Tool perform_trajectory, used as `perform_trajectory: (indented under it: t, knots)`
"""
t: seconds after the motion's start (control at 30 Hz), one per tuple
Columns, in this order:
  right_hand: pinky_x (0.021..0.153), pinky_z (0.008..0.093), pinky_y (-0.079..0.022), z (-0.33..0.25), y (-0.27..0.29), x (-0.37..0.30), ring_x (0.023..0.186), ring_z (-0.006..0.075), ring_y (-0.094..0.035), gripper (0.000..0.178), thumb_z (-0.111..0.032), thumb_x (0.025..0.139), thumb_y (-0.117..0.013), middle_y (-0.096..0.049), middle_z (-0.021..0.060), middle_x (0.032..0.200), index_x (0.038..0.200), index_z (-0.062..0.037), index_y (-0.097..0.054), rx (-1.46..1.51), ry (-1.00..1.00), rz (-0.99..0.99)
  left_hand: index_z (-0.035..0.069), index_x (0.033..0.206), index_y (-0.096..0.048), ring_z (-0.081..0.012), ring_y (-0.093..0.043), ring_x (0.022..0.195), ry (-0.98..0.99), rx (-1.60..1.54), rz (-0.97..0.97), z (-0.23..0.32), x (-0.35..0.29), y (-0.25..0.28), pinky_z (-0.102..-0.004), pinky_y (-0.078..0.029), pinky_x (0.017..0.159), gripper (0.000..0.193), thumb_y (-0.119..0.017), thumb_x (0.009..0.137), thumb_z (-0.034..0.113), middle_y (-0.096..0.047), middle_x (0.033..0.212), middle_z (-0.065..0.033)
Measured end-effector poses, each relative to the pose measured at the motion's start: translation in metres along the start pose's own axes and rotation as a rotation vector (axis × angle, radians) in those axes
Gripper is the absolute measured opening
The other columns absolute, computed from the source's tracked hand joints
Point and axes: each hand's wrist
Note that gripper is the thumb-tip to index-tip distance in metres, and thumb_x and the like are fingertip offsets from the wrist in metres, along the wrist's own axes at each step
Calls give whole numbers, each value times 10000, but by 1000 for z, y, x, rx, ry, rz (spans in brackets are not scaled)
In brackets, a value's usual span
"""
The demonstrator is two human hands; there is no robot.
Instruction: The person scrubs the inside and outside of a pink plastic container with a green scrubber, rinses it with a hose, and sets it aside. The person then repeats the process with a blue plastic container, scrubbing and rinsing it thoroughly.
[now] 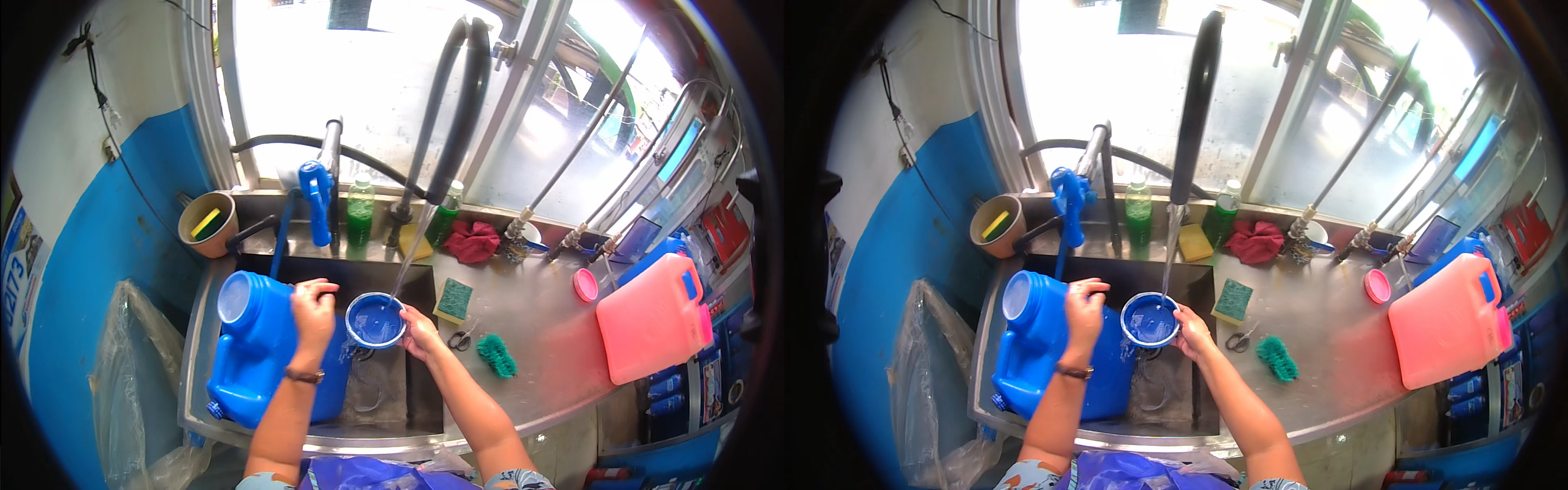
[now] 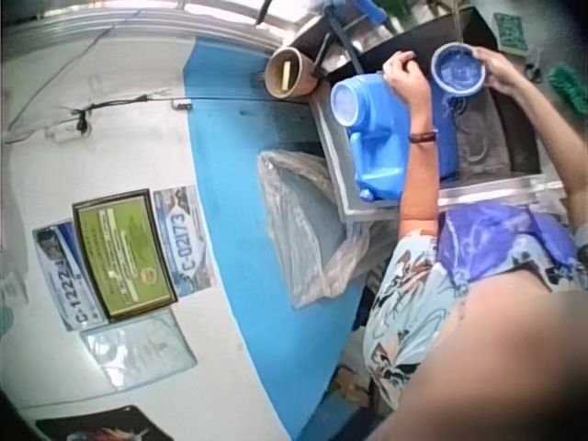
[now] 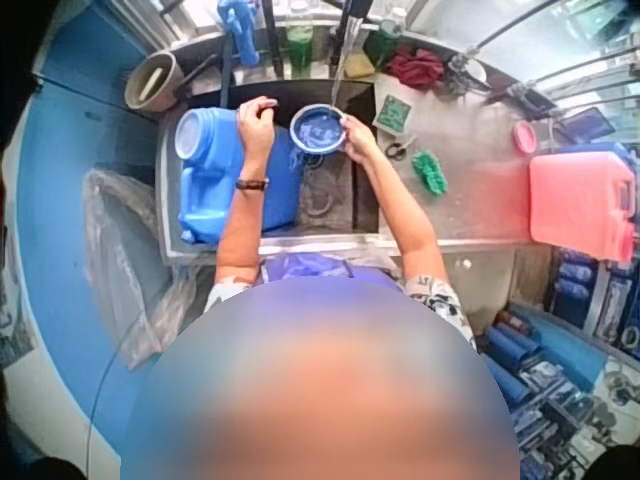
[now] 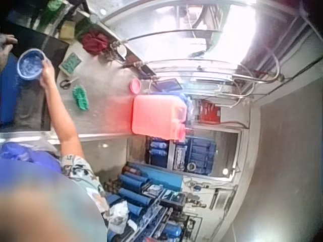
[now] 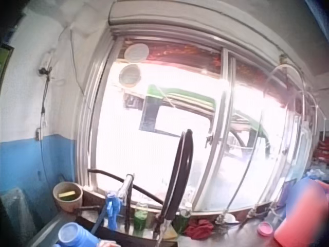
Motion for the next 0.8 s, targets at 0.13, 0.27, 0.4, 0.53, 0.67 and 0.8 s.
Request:
perform_trajectory:
  t: [0.13, 0.27, 0.4, 0.53, 0.67, 0.8]
  knots:
    - [796, 324, -539, -51, 18, -43, 928, 184, -653, 692, -121, 924, -641, -666, 94, 994, 1511, -101, -276, -557, 321, 88, 87, 854, -697, -291, -557, 1077, -197, 355, 100, -7, 19, 105, -427, -361, 989, 121, -630, 754, 75, -641, 1046, -116]
    - [906, 439, -473, -106, 93, -89, 975, 375, -591, 586, -151, 816, -720, -646, 226, 1063, 1368, -130, -524, -1373, 1070, 592, 8, 1087, -612, -372, -541, 1079, 232, 794, -68, -43, 4, 207, -463, -418, 966, 319, -661, 854, 221, -550, 1148, -216]
    - [788, 361, -506, -140, 216, -86, 805, 256, -603, 463, -202, 904, -672, -666, 136, 1035, 1318, -46, -538, -863, 996, 917, -27, 1025, -606, -432, -625, 934, 685, 508, -200, -63, -25, 206, -494, -492, 825, 436, -673, 872, 376, -641, 971, -252]
    - [652, 350, -536, -159, 314, -89, 734, 229, -571, 349, -331, 921, -666, -611, 80, 955, 1134, -64, -594, 338, 496, 973, 17, 909, -626, -444, -648, 815, 411, 806, -112, -33, -33, 169, -521, -503, 717, 378, -732, 806, 366, -675, 835, -231]
    - [713, 403, -550, -140, 277, -64, 811, 258, -567, 520, -351, 891, -695, -547, 126, 997, 1280, -50, -527, -221, 610, 985, 16, 895, -630, -440, -657, 782, 291, 809, -179, 15, -21, 133, -505, -512, 680, 370, -733, 810, 361, -675, 810, -235]
    - [940, 494, -468, -83, 147, -13, 1122, 371, -529, 747, -424, 837, -710, -478, 245, 1264, 1451, -122, -413, -1383, 692, 768, -5, 879, -637, -403, -675, 778, 112, 783, -287, 54, -9, 84, -461, -543, 695, 381, -761, 796, 345, -678, 807, -231]
Point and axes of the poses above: each hand's wrist, its own x-axis towards the middle knuckle, its own y-axis out of the back of the hand, z = x × y
